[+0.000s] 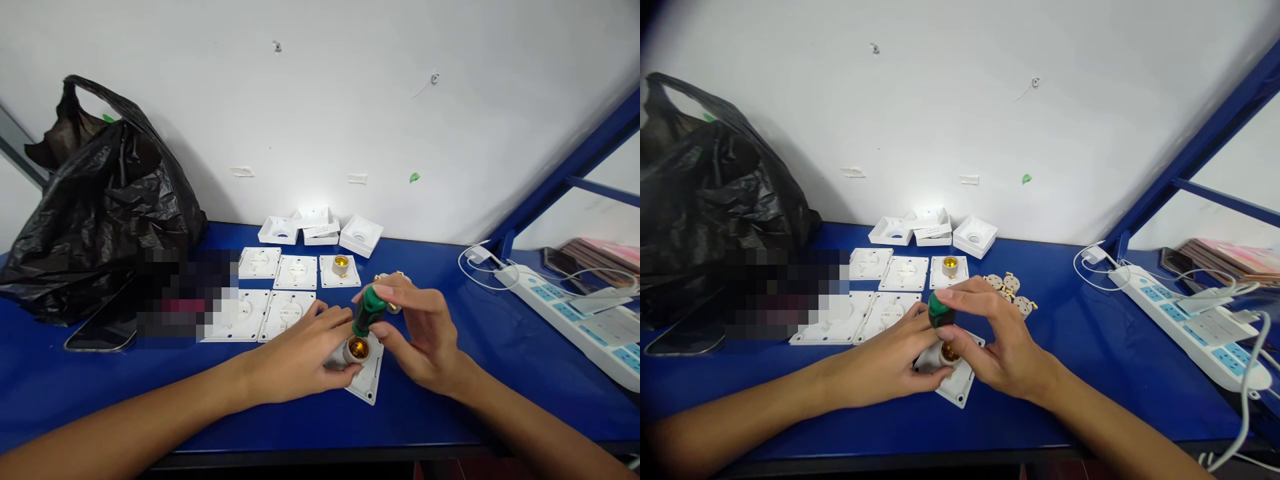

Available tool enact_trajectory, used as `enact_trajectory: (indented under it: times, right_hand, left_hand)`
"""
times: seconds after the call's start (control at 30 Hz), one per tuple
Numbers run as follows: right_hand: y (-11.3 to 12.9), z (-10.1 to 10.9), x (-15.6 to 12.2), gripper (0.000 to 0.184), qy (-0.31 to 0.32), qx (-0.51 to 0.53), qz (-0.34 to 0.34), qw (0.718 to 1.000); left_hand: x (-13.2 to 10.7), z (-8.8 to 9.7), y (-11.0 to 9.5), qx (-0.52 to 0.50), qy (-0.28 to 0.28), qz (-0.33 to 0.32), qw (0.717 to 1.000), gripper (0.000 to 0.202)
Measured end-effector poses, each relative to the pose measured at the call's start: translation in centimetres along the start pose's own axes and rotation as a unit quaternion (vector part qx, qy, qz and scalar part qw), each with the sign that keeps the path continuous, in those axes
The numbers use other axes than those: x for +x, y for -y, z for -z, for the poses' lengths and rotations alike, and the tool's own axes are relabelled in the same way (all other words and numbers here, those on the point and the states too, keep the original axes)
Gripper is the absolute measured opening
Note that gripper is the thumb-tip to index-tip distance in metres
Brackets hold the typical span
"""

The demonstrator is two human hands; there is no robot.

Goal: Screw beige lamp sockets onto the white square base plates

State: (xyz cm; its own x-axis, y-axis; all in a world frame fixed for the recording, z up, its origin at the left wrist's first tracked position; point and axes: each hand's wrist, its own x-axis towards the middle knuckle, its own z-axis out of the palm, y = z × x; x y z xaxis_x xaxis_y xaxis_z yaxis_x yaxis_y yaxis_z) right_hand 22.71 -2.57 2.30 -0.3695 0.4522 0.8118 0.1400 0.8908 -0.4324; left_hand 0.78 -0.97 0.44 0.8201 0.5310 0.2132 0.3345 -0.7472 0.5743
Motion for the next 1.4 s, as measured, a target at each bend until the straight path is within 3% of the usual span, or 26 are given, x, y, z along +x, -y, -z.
enact_trajectory:
  times: [0.13, 0.3, 0.43, 0.63, 0.9, 1.4]
  right_hand:
    - [-0.2, 0.0, -0.3, 0.064, -0.027, -0.011, 0.009, 1.0]
    - [-0.3, 0.0, -0.5, 0.051, -0.008, 0.009, -0.02, 1.0]
    - [-0.5, -0.2, -0.6, 0.052, -0.011, 0.016, -0.039, 0.999]
    - [-0.4, -0.3, -0.4, 0.062, -0.054, -0.011, 0.019, 0.998]
    - [-0.7, 0.0, -0.7, 0.063, -0.007, 0.01, 0.014, 1.0]
    - [-1.0, -0.1, -0.8, 0.066, -0.02, 0.026, 0.017, 0.999]
  left_hand:
    - [0.0, 0.2, -0.3, 0.007, 0.01, 0.015, 1.0, 0.008]
    - [0.0, 0.1, -0.1, 0.01, 0.004, 0.004, 1.0, 0.022]
    - [0.0, -0.1, 0.3, 0.013, 0.004, -0.002, 1.0, 0.023]
    - [0.0, -0.1, 0.0, 0.019, 0.001, 0.004, 1.0, 0.012]
    - [0.0, 0.1, 0.1, 0.004, 0.022, 0.004, 1.0, 0.022]
    - [-0.1, 0.0, 0.2, 0.02, 0.016, -0.004, 1.0, 0.021]
